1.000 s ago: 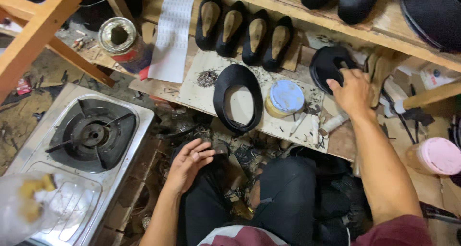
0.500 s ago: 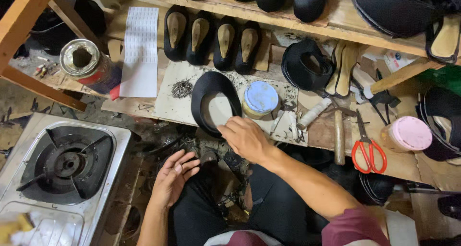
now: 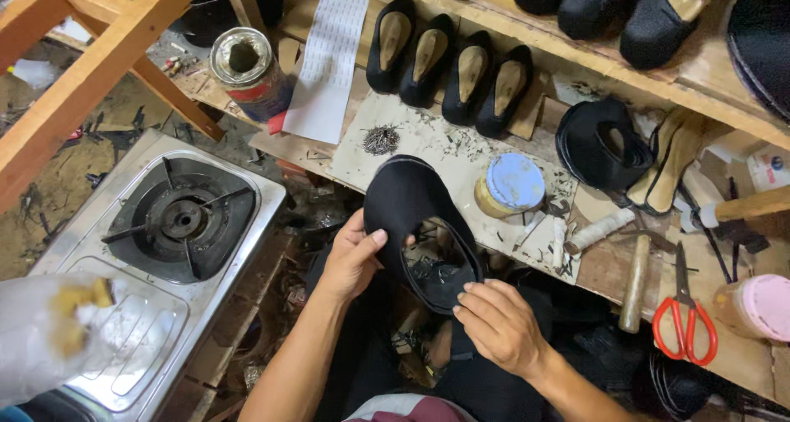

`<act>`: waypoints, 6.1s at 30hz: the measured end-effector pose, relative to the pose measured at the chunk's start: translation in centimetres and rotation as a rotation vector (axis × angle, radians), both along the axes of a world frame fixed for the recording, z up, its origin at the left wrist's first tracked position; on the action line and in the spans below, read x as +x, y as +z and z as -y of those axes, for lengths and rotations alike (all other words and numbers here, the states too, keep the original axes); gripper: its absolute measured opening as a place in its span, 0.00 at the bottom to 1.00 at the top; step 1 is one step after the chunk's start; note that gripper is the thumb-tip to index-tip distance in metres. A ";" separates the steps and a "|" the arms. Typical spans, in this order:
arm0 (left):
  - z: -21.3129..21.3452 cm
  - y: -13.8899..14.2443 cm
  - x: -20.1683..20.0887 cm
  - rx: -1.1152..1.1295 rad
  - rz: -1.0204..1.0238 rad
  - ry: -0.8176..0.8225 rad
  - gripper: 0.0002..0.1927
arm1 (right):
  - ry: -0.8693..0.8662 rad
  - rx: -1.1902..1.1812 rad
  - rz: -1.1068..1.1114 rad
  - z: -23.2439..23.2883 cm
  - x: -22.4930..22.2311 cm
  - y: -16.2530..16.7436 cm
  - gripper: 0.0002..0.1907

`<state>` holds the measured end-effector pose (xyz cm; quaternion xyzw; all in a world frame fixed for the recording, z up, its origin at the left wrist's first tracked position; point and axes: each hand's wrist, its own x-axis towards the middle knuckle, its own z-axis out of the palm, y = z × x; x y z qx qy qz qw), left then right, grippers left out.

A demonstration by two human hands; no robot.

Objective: The person opens a container of yellow glue and uses a brush to apply it to the edges of several shoe insoles. They handle each insole one at a time, dip the brush into the glue, and coat the perimeter before setting the insole aside.

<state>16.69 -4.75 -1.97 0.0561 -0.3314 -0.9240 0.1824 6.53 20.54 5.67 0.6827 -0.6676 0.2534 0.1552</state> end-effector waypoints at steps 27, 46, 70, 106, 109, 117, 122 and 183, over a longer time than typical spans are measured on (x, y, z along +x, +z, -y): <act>-0.8 -0.5 3.8 -0.226 0.276 0.165 0.21 | -0.900 -0.008 0.007 -5.6 -19.7 5.5 0.13; -2.1 -0.2 3.5 -0.396 0.240 0.073 0.25 | -0.703 0.007 -0.088 -8.3 -13.8 3.7 0.17; -8.8 0.9 -1.0 -0.023 0.121 -0.044 0.18 | -0.151 0.281 0.104 -10.6 1.4 -0.6 0.26; -7.8 2.2 1.2 -0.038 -0.006 -0.375 0.30 | -0.149 0.197 0.533 -9.2 1.1 -5.4 0.18; -7.8 2.3 1.0 -0.024 -0.019 -0.364 0.29 | -0.097 0.185 0.663 -9.1 1.8 -5.2 0.12; -8.6 2.1 0.2 0.012 0.029 -0.225 0.22 | -0.098 0.174 0.802 -9.8 2.5 -5.8 0.15; -9.7 2.8 0.0 -0.179 -0.020 -0.002 0.39 | -0.176 0.188 0.972 -10.4 3.0 -6.5 0.15; -5.8 4.3 0.8 -0.489 0.168 -0.102 0.31 | -0.239 0.365 0.155 -8.5 3.1 -3.9 0.27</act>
